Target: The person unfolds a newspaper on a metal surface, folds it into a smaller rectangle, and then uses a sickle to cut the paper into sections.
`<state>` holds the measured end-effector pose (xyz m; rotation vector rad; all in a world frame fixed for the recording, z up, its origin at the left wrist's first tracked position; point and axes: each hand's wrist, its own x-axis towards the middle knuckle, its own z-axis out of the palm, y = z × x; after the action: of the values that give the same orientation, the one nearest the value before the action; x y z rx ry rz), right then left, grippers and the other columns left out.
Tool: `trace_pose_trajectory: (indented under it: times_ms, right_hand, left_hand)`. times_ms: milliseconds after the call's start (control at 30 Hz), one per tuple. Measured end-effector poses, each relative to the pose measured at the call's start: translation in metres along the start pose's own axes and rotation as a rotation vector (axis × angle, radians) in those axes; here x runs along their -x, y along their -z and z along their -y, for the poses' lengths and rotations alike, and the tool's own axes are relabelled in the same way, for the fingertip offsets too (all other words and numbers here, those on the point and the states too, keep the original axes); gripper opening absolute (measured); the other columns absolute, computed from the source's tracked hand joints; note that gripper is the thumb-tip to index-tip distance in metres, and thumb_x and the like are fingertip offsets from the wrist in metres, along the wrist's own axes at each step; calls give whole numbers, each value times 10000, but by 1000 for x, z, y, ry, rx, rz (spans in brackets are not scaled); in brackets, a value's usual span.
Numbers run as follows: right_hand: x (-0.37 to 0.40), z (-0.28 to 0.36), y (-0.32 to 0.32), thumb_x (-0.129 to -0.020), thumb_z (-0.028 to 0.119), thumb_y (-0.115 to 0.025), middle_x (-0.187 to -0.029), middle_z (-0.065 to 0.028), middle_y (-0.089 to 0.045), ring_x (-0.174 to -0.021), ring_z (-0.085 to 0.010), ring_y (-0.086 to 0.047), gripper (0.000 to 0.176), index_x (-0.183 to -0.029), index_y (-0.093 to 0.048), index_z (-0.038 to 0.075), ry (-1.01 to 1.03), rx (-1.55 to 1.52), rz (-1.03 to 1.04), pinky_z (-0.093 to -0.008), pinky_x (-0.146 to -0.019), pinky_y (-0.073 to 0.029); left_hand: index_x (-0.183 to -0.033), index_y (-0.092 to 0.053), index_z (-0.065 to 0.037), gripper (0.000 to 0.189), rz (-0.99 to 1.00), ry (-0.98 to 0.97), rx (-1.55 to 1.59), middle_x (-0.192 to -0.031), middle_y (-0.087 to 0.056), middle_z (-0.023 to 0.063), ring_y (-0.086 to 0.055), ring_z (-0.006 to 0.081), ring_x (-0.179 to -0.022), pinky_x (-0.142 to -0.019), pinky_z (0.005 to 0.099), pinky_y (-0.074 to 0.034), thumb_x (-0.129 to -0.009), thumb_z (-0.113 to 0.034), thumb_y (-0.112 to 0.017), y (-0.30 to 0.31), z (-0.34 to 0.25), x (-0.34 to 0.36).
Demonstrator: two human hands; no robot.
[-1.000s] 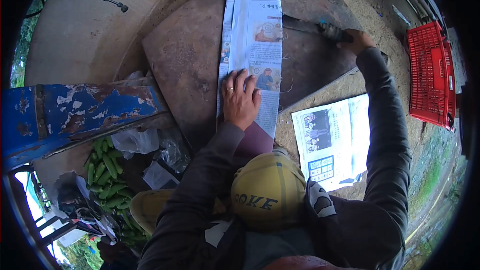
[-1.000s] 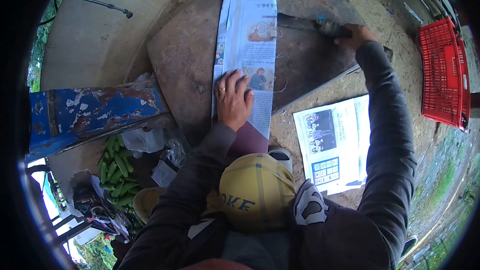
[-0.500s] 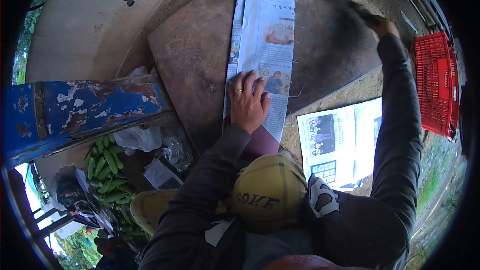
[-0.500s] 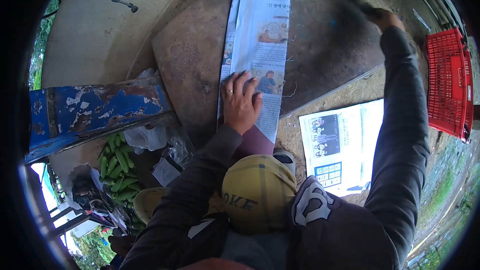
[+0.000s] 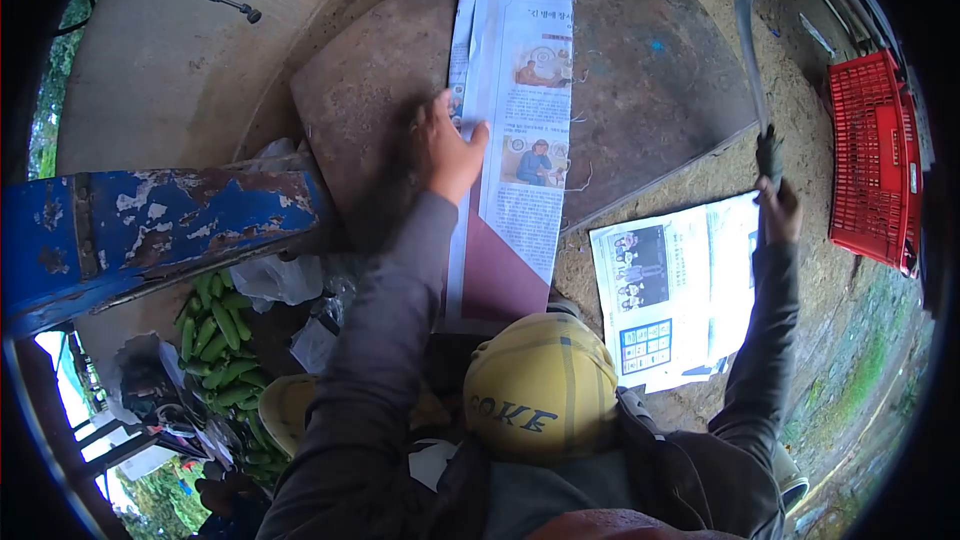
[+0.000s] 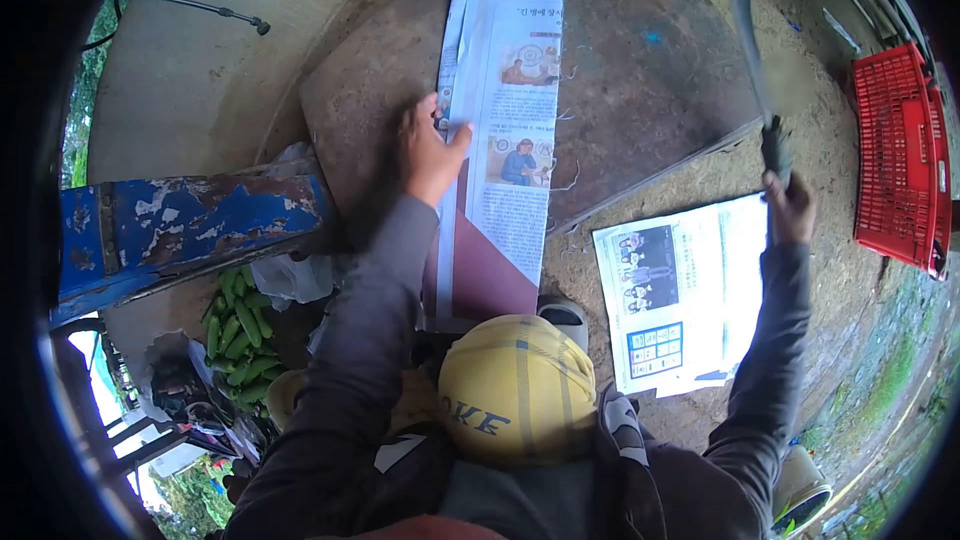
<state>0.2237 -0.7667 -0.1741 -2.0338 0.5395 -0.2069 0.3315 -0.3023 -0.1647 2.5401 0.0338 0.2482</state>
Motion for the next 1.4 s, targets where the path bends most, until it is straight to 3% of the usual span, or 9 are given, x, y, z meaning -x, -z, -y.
trace_pose_trajectory:
  times_ms: [200,333,600,700,800,867,1033,1133,1400]
  right_hand:
    - [61,-28,-5,-761,352,-713,-716,-26,-581,-618,-90,-527,424,-916,-586,-22,-79,-92,25,-235,-575,-439]
    - [76,-30,-2,-768,353,-706,-722,-37,-587,-627,-97,-537,427,-921,-584,-27,-101,-125,8,-237,-587,-444]
    - [92,-20,4,-772,353,-702,-754,-50,-604,-637,-111,-553,426,-926,-584,-27,-144,-189,-16,-251,-611,-449]
    - [100,-26,8,-775,326,-701,-763,-32,-608,-638,-100,-555,384,-949,-582,4,-156,-212,-15,-237,-610,-443]
    - [110,-27,14,-771,344,-705,-757,-49,-606,-637,-112,-562,428,-938,-584,-30,-152,-184,-44,-248,-601,-457]
    - [118,-30,20,-773,341,-704,-757,-44,-607,-637,-106,-565,435,-962,-585,-33,-153,-164,-54,-241,-598,-459]
    - [141,-36,32,-779,317,-701,-744,-35,-600,-633,-91,-553,387,-923,-578,-20,-188,-185,-114,-232,-597,-449]
    - [150,-33,37,-784,297,-700,-741,-34,-595,-638,-92,-547,368,-922,-574,-20,-209,-200,-131,-234,-602,-445]
    - [185,-45,30,-778,227,-714,-841,-44,-604,-760,-107,-553,390,-1001,-554,-51,-126,-238,-18,-244,-705,-444]
  left_hand:
    - [-1237,-395,69,808,159,207,-141,-1095,-563,223,-543,303,-1017,-881,369,-431,-611,-249,-795,-3,3,-54]
    - [-1088,-507,79,543,476,424,210,-988,-613,200,-619,241,-852,-722,335,-491,-630,-55,-766,-4,10,-77]
    - [-1011,-551,80,370,575,166,276,-926,-629,143,-612,203,-847,-722,308,-486,-665,61,-682,-4,9,-98]
    - [-1022,-582,15,388,772,-21,201,-948,-639,131,-620,240,-876,-768,334,-483,-650,36,-692,-14,-8,-125]
    - [-1006,-621,-80,399,830,-548,-456,-975,-643,118,-609,301,-917,-806,358,-478,-623,4,-701,-13,-76,-134]
    - [-971,-656,-162,312,820,-731,-595,-982,-640,111,-587,323,-957,-861,446,-444,-676,-63,-672,-31,-101,-133]
    - [-977,-673,-153,208,702,-1163,-1127,-998,-649,52,-536,224,-1075,-993,545,-263,-826,-161,-531,-63,-172,-85]
    - [-1005,-671,-137,232,736,-1175,-1358,-1034,-644,24,-510,216,-1106,-1021,520,-218,-839,-172,-513,-71,-178,-61]
    - [-1015,-662,-130,243,814,-889,-1332,-1068,-626,44,-485,228,-1125,-1000,530,-235,-812,-135,-528,-39,-135,-78]
